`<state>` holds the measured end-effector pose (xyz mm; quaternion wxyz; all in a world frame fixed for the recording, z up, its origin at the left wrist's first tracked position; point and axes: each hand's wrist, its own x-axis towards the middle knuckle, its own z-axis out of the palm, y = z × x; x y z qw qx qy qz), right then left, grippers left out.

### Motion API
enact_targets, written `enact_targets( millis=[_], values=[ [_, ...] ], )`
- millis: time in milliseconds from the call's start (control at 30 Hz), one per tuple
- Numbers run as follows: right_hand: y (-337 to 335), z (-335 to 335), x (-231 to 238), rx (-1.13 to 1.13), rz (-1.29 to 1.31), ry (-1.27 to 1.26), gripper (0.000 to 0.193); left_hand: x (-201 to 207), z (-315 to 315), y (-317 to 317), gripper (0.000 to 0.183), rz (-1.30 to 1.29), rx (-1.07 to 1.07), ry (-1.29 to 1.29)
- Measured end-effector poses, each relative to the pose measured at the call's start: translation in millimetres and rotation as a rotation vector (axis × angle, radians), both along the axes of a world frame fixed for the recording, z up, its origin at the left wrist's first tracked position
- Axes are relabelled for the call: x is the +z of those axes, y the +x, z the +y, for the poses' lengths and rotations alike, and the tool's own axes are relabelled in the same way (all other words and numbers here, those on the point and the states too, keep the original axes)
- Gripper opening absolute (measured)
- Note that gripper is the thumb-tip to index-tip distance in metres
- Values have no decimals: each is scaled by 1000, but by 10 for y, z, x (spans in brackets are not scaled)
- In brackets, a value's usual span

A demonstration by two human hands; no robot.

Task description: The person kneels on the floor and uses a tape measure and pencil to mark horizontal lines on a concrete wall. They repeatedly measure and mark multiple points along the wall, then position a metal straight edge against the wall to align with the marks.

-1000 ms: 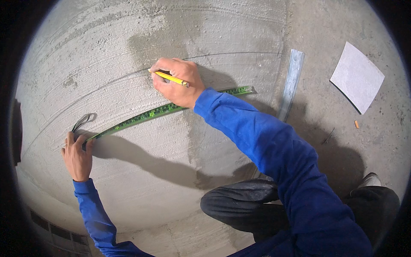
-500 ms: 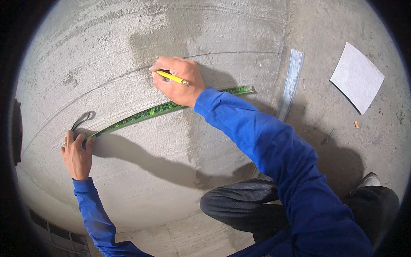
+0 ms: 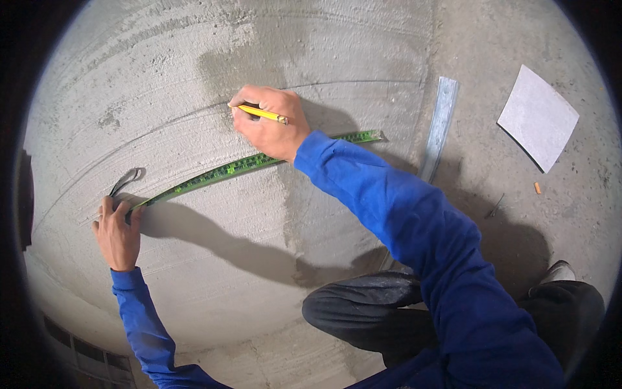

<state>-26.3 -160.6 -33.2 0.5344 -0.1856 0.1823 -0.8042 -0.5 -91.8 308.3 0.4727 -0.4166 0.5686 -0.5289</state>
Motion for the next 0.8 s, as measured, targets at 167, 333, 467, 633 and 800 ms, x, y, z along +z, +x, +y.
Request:
enact_targets(
  millis=[167,333,467,633,800],
  values=[
    [-56,50,5,-3,77,12,10,16,-20,51,26,21,-21,15],
    [-259,591,135,-309,127,-49,13,22,-15,16,27,22,-13,1],
    [-459,1255,291,-258,205,-185,14,-49,21,-123,26,76,-11,17],
    [-569,1586,247,-152,239,-253,18,-479,42,-394,26,200,37,49],
    [-612,1574,-120,-109,167,54,19,-778,30,-561,26,241,190,15]
  ],
)
